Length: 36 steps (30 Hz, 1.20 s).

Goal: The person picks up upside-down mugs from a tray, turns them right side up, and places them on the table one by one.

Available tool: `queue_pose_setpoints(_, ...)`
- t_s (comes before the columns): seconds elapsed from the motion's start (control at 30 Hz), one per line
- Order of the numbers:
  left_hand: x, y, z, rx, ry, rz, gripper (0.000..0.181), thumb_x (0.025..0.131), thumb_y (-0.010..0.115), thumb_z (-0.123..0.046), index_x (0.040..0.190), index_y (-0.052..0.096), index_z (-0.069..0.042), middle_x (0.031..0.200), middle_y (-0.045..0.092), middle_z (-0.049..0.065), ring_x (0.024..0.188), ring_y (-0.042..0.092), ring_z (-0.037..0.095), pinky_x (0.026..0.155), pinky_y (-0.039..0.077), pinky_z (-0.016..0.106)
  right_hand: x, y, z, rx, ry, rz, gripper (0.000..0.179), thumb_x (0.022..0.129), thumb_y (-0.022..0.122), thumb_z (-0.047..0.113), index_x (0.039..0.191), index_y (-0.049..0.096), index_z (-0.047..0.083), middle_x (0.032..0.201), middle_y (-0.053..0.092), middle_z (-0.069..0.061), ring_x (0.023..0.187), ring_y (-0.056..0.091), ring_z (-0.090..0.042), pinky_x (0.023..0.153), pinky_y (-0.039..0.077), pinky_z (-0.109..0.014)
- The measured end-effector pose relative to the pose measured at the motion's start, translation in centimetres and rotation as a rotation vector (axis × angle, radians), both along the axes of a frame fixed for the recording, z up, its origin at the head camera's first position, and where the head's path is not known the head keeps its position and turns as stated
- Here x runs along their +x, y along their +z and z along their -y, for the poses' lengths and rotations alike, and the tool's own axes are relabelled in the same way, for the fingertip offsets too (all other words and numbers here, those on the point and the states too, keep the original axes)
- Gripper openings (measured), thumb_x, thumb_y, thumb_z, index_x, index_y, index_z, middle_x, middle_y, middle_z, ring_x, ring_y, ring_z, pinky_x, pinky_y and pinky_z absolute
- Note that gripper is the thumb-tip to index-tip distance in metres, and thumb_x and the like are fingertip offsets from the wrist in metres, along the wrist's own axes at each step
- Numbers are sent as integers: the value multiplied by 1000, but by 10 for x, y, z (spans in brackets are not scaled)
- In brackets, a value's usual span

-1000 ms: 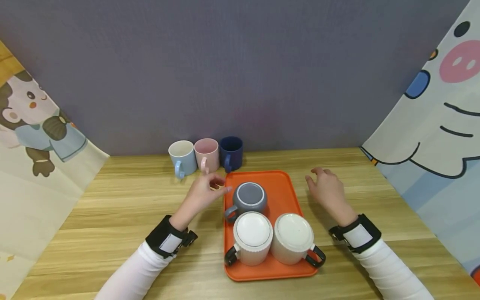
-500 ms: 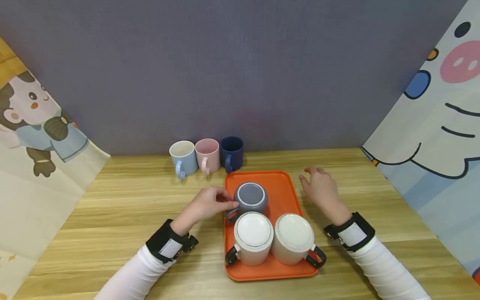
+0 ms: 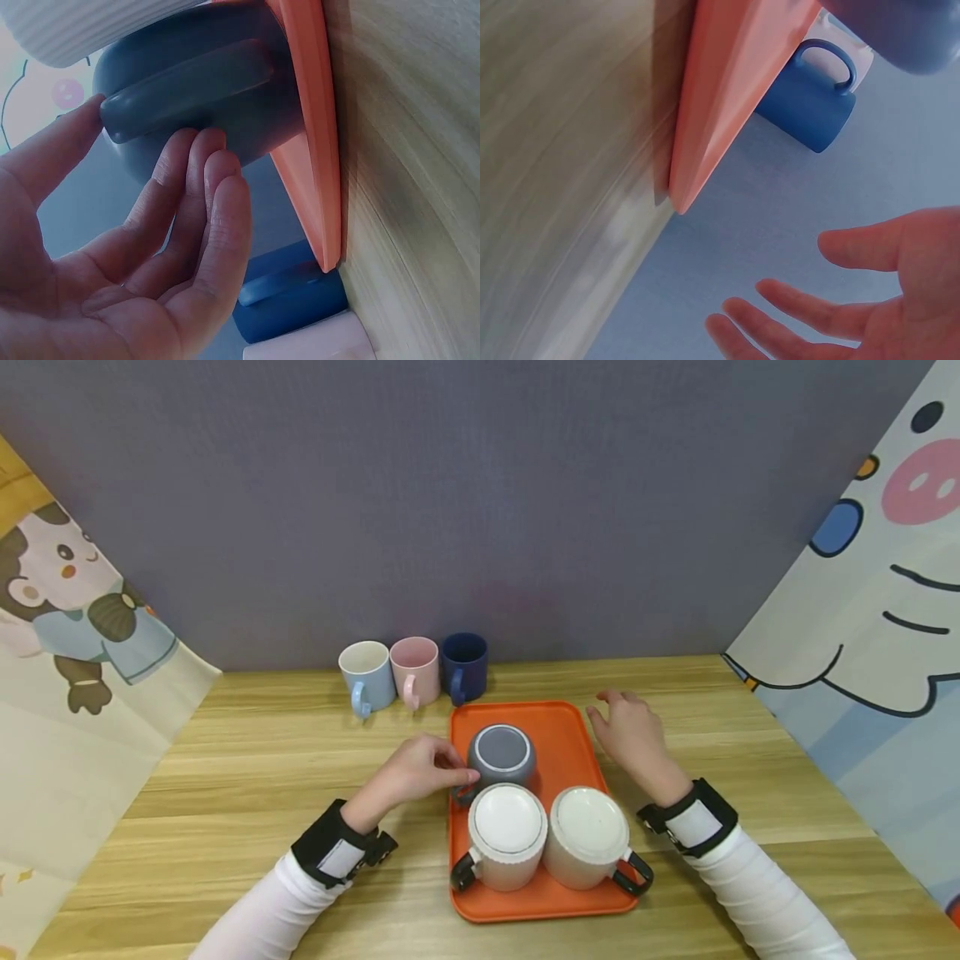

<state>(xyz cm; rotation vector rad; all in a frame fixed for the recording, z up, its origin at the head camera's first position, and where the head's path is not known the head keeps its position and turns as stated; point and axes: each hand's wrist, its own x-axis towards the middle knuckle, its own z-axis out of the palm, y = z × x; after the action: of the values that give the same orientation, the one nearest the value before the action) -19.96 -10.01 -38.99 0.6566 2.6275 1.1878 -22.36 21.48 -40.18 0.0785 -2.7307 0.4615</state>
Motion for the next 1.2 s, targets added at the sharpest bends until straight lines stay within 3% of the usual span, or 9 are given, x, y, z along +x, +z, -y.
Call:
queue_pose_setpoints(0.67,4,-5,-7,20,-40,50,24,81,75,-29,68,70,-8,60,55,-7,62,45,9,51,32,21,1,1,13,5,32,32,35,93,57,25,112,62,-4,106,62,-30,89,61,-48,70,50,-57)
queue_pose_setpoints(0.93,6,-3,-10,29,-6,68,20,80,74,-24,70,69,-7,60,55,-7,62,46,10,53,34,21,0,3,19,12,35,72,38,93,57,26,115,61,-4,111,61,-30,91,62,-46,72,51,-56)
queue_pose_setpoints(1.2,7,-3,-12,34,3,63,20,81,74,-22,69,68,-7,60,54,-7,60,46,10,52,34,21,-1,3,26,-12,53,46,36,92,58,26,113,61,-3,108,62,-28,90,62,-46,73,51,-56)
